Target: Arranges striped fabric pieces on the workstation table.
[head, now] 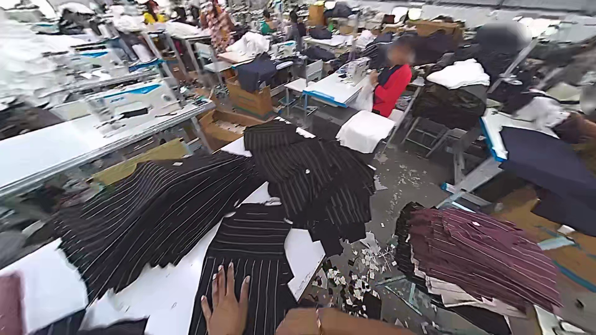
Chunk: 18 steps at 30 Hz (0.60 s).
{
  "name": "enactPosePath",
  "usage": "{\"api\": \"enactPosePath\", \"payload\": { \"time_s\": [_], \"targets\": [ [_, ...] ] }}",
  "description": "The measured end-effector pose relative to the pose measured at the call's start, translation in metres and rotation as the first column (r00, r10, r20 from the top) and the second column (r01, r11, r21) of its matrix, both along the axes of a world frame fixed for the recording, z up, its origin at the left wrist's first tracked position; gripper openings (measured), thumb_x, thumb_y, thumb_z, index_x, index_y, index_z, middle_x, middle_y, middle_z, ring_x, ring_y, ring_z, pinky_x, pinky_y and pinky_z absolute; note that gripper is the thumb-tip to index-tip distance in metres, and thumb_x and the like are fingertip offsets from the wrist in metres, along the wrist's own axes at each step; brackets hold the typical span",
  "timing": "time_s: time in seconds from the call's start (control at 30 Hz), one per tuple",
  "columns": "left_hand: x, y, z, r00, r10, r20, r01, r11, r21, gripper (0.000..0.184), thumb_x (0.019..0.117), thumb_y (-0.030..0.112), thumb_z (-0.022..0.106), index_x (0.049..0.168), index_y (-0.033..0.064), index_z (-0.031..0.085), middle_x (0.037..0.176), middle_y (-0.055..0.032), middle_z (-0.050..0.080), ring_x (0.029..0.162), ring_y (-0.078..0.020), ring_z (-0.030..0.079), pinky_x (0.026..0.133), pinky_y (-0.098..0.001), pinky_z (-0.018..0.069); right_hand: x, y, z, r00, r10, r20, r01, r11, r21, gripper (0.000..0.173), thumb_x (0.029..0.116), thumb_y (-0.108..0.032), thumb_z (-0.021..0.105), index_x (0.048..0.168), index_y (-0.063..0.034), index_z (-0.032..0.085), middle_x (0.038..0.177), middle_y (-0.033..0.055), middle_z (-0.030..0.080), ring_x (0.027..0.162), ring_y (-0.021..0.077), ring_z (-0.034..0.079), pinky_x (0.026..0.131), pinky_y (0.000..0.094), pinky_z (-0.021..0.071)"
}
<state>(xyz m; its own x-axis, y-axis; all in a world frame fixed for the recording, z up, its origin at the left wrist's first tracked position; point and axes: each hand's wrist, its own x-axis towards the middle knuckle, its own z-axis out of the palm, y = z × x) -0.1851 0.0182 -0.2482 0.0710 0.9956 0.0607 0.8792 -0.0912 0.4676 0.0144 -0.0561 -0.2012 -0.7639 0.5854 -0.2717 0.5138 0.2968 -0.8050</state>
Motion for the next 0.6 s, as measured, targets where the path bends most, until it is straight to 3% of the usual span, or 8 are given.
{"api": "enactPosePath", "payload": {
  "time_s": [0.07, 0.17, 0.23, 0.3, 0.37, 0.4, 0.5, 0.6],
  "targets": [
    [-0.004, -0.022, -0.003, 0.995, 0.097, -0.038, -0.097, 0.995, 0.007, 0.075, 0.1026, 0.056, 0.038, 0.160, 0.0082, 0.035, 0.166, -0.0209, 0.028, 0.154, -0.0437, 0.022, 0.119, -0.0732, 0.0072, 0.018, 0.012, 0.020, 0.994, -0.102, -0.025, 0.101, 0.994, -0.045, 0.028, 0.1055, -0.017, 0.055, 0.121, -0.0008, 0.073, 0.117, 0.0183, 0.074, 0.112, 0.0309, 0.070, 0.105, 0.0510, 0.0492],
    [-0.001, -0.049, -0.001, 0.974, 0.218, -0.067, -0.219, 0.976, -0.005, 0.078, 0.1004, 0.060, 0.037, 0.160, 0.0095, 0.035, 0.166, -0.0188, 0.029, 0.155, -0.0414, 0.023, 0.119, -0.0728, 0.0078, 0.044, 0.046, 0.026, 0.884, -0.468, 0.008, 0.467, 0.883, 0.039, 0.030, 0.1052, -0.019, 0.055, 0.122, -0.0004, 0.071, 0.119, 0.0189, 0.072, 0.109, 0.0280, 0.070, 0.101, 0.0433, 0.0524],
    [0.004, -0.057, 0.003, 0.959, 0.275, -0.076, -0.277, 0.961, -0.018, 0.077, 0.1004, 0.059, 0.040, 0.160, 0.0103, 0.036, 0.166, -0.0183, 0.030, 0.155, -0.0409, 0.024, 0.119, -0.0722, 0.0084, 0.052, 0.077, 0.016, 0.775, -0.628, 0.070, 0.619, 0.777, 0.113, 0.040, 0.1033, -0.023, 0.058, 0.135, -0.0003, 0.063, 0.131, 0.0211, 0.065, 0.114, 0.0299, 0.067, 0.101, 0.0424, 0.0530],
    [0.008, -0.059, 0.006, 0.946, 0.315, -0.074, -0.319, 0.946, -0.060, 0.075, 0.1006, 0.057, 0.044, 0.160, 0.0122, 0.036, 0.167, -0.0164, 0.029, 0.155, -0.0392, 0.023, 0.121, -0.0704, 0.0082, 0.049, 0.105, 0.005, 0.703, -0.707, 0.083, 0.689, 0.705, 0.168, 0.057, 0.1016, -0.029, 0.062, 0.148, 0.0008, 0.049, 0.137, 0.0228, 0.060, 0.105, 0.0303, 0.069, 0.092, 0.0426, 0.0570],
    [0.013, -0.057, 0.012, 0.936, 0.345, -0.072, -0.352, 0.926, -0.135, 0.075, 0.1013, 0.057, 0.045, 0.162, 0.0143, 0.032, 0.169, -0.0127, 0.025, 0.157, -0.0355, 0.019, 0.122, -0.0678, 0.0055, 0.040, 0.135, 0.003, 0.679, -0.730, 0.078, 0.696, 0.674, 0.246, 0.063, 0.1024, -0.035, 0.061, 0.152, 0.0008, 0.043, 0.132, 0.0224, 0.063, 0.096, 0.0305, 0.070, 0.087, 0.0453, 0.0573],
    [0.015, -0.056, 0.014, 0.931, 0.358, -0.071, -0.364, 0.916, -0.167, 0.075, 0.1016, 0.058, 0.044, 0.162, 0.0152, 0.031, 0.170, -0.0110, 0.023, 0.158, -0.0335, 0.018, 0.123, -0.0665, 0.0040, 0.034, 0.150, 0.003, 0.686, -0.724, 0.077, 0.682, 0.676, 0.277, 0.064, 0.1030, -0.037, 0.060, 0.151, 0.0012, 0.044, 0.127, 0.0226, 0.065, 0.100, 0.0331, 0.070, 0.091, 0.0489, 0.0560],
    [0.021, -0.059, 0.016, 0.917, 0.397, -0.050, -0.398, 0.893, -0.209, 0.075, 0.1016, 0.060, 0.042, 0.162, 0.0176, 0.031, 0.170, -0.0071, 0.022, 0.158, -0.0304, 0.016, 0.123, -0.0650, 0.0043, 0.019, 0.186, 0.005, 0.757, -0.635, 0.157, 0.552, 0.749, 0.368, 0.058, 0.1003, -0.037, 0.065, 0.141, 0.0023, 0.056, 0.119, 0.0239, 0.069, 0.110, 0.0390, 0.067, 0.100, 0.0556, 0.0503],
    [0.024, -0.064, 0.025, 0.905, 0.426, 0.003, -0.405, 0.860, -0.310, 0.075, 0.1027, 0.059, 0.042, 0.164, 0.0195, 0.026, 0.172, -0.0038, 0.015, 0.159, -0.0266, 0.010, 0.124, -0.0645, 0.0008, 0.016, 0.192, 0.017, 0.811, -0.532, 0.244, 0.426, 0.822, 0.377, 0.051, 0.0980, -0.031, 0.070, 0.134, 0.0042, 0.062, 0.121, 0.0278, 0.068, 0.112, 0.0429, 0.066, 0.101, 0.0590, 0.0485]
  ]
}}
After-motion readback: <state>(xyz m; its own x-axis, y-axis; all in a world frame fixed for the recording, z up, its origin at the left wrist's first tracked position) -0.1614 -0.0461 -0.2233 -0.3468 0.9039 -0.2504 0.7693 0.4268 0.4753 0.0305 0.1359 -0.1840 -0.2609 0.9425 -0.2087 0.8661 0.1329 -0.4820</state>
